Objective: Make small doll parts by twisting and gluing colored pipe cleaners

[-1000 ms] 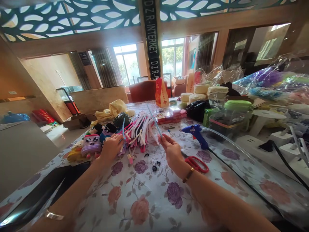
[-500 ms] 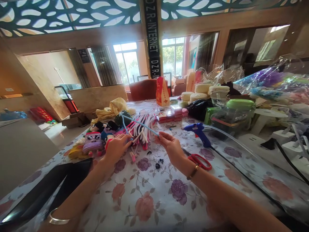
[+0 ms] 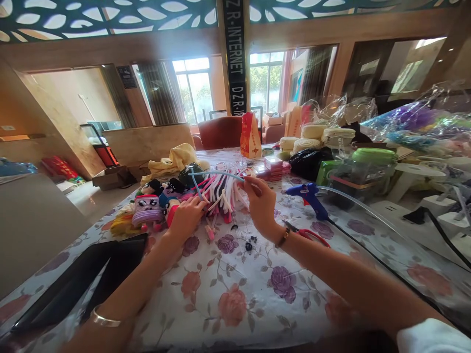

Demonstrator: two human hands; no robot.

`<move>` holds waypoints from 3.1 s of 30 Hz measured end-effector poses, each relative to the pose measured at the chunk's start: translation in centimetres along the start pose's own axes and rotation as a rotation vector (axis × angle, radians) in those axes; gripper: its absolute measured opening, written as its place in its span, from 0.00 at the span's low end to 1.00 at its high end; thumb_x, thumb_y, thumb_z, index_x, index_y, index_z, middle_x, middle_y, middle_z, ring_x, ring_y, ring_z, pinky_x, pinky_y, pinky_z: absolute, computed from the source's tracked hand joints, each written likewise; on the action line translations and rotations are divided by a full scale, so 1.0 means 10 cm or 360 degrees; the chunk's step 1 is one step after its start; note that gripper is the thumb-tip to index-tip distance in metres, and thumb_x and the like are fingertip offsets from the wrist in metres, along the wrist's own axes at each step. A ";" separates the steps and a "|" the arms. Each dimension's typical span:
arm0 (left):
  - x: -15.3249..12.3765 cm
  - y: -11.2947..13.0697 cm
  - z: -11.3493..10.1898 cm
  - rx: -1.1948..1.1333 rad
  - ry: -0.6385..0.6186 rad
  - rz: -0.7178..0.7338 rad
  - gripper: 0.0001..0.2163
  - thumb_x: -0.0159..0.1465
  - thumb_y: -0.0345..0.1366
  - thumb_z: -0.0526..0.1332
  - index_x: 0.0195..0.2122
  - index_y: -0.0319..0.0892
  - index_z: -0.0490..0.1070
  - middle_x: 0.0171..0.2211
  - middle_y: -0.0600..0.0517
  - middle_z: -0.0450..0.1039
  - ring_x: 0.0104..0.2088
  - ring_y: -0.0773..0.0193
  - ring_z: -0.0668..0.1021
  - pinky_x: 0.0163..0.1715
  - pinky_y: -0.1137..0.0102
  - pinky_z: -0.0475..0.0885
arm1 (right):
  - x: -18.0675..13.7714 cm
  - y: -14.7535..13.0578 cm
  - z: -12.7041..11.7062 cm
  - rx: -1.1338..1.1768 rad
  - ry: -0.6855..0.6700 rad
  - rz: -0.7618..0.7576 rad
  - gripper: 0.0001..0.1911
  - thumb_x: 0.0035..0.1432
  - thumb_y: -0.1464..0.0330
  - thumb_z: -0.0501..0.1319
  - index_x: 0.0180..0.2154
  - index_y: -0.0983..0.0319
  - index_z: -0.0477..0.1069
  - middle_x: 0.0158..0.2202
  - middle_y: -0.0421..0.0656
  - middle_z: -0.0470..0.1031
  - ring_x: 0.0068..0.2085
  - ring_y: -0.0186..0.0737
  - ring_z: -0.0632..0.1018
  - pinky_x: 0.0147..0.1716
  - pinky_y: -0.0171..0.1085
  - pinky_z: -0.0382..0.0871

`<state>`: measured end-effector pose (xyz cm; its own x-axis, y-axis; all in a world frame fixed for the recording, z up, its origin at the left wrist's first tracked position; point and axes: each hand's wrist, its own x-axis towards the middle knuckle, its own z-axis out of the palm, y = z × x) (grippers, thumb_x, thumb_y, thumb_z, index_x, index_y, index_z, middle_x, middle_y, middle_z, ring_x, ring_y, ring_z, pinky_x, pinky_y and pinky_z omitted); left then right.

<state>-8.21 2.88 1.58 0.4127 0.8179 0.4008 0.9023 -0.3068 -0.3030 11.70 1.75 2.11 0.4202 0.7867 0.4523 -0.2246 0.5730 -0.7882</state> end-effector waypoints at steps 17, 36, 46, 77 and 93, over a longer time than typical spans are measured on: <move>-0.08 -0.15 -0.04 -0.0875 0.0863 -0.1141 0.08 0.66 0.37 0.50 0.39 0.40 0.64 0.29 0.47 0.73 0.28 0.58 0.75 0.25 0.69 0.61 | 0.27 -0.12 0.53 -0.0867 -0.0337 -0.1464 0.09 0.60 0.71 0.57 0.33 0.58 0.77 0.33 0.40 0.72 0.35 0.32 0.74 0.37 0.33 0.69; -0.01 -0.25 0.19 -0.2144 0.1272 -0.1503 0.06 0.59 0.35 0.58 0.36 0.40 0.63 0.31 0.47 0.74 0.32 0.61 0.78 0.36 0.65 0.72 | 0.19 0.06 0.87 -0.1775 -0.1843 -0.1124 0.19 0.56 0.85 0.50 0.44 0.67 0.71 0.47 0.51 0.72 0.40 0.38 0.76 0.38 0.34 0.67; -0.04 -0.12 0.01 -0.2225 0.1645 -0.1210 0.05 0.61 0.34 0.57 0.34 0.41 0.60 0.32 0.48 0.77 0.35 0.65 0.79 0.37 0.70 0.71 | -0.04 0.13 0.67 -0.0437 -0.1316 0.0226 0.11 0.53 0.70 0.62 0.40 0.64 0.76 0.30 0.42 0.77 0.30 0.33 0.79 0.31 0.32 0.73; -0.28 0.41 -0.19 -0.1444 0.0820 0.0422 0.08 0.64 0.32 0.56 0.43 0.42 0.71 0.36 0.51 0.78 0.33 0.69 0.79 0.35 0.75 0.74 | -0.32 -0.09 -0.28 -0.0438 -0.1213 0.0410 0.15 0.50 0.57 0.64 0.30 0.63 0.74 0.27 0.41 0.74 0.28 0.35 0.75 0.31 0.35 0.70; -0.27 0.44 -0.19 -0.1029 0.0493 0.0504 0.10 0.67 0.38 0.51 0.42 0.42 0.69 0.40 0.49 0.71 0.37 0.66 0.76 0.37 0.71 0.71 | -0.36 -0.04 -0.32 -0.0746 -0.1536 0.0191 0.06 0.54 0.67 0.59 0.30 0.63 0.73 0.24 0.37 0.69 0.26 0.31 0.67 0.25 0.31 0.62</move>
<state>-5.08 -1.66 0.81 0.5928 0.5000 0.6313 0.5898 -0.8034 0.0824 13.09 -2.06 -0.51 -0.4985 0.7983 0.3380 0.2268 0.4964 -0.8379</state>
